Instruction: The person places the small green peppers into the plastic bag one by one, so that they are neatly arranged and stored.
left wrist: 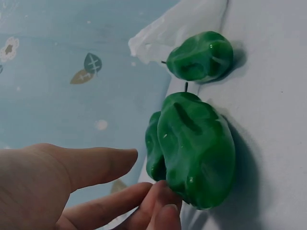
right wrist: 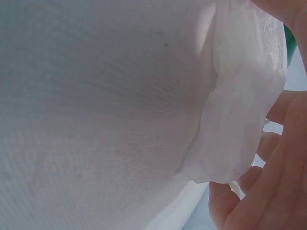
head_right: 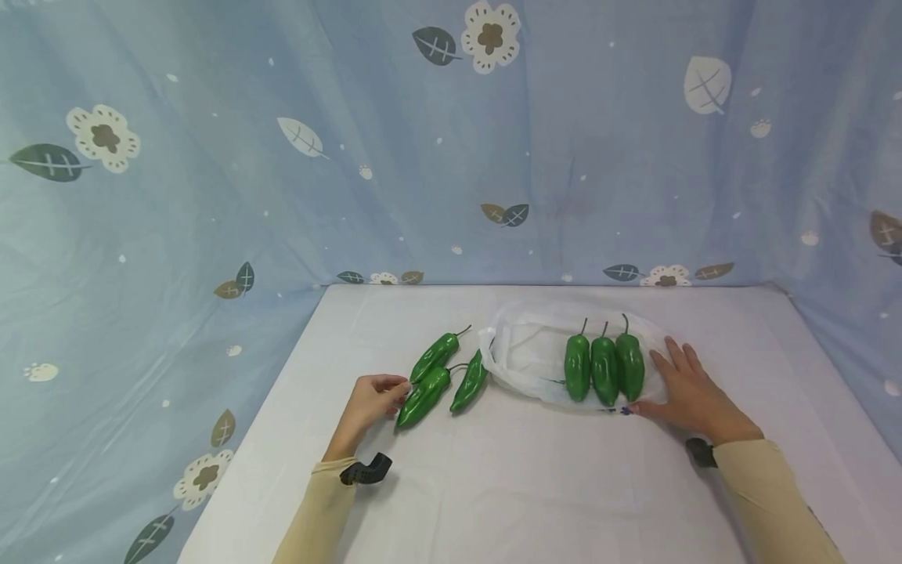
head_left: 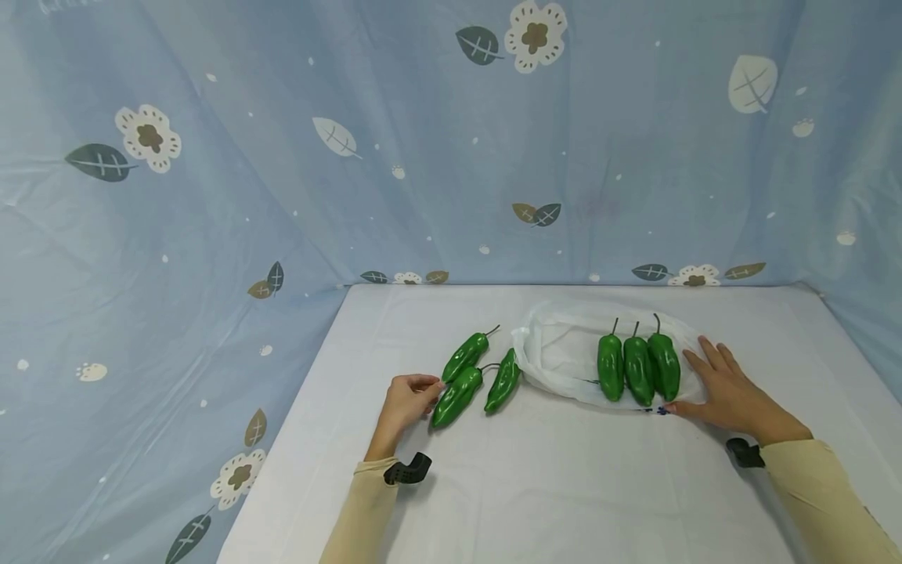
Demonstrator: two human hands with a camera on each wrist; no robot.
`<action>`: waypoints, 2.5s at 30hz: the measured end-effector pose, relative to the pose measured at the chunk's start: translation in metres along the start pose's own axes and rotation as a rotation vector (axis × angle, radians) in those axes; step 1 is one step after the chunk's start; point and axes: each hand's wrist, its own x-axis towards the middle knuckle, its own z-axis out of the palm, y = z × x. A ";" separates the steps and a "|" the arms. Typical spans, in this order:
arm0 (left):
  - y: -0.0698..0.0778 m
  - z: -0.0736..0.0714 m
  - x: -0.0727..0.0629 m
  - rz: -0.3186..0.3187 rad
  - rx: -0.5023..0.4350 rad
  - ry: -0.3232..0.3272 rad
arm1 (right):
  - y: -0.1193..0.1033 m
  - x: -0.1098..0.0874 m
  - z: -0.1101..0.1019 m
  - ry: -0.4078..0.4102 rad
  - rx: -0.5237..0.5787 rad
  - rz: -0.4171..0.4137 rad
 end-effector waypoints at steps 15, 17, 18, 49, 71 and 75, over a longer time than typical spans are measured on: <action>-0.004 0.007 -0.007 0.062 0.139 -0.049 | -0.001 0.000 0.001 -0.011 0.010 0.000; -0.004 0.007 -0.007 0.072 0.147 -0.054 | -0.002 0.000 -0.001 -0.010 0.009 -0.007; -0.004 0.008 -0.008 0.072 0.151 -0.056 | -0.002 0.000 -0.002 -0.010 0.009 -0.010; -0.006 0.007 -0.014 -0.002 0.021 -0.147 | -0.004 0.001 -0.004 -0.020 0.009 0.008; 0.006 0.006 -0.019 -0.001 -0.209 -0.166 | -0.004 0.000 -0.003 -0.020 0.024 0.013; 0.009 0.007 -0.019 -0.020 -0.236 -0.160 | -0.004 0.000 -0.003 -0.024 0.030 0.014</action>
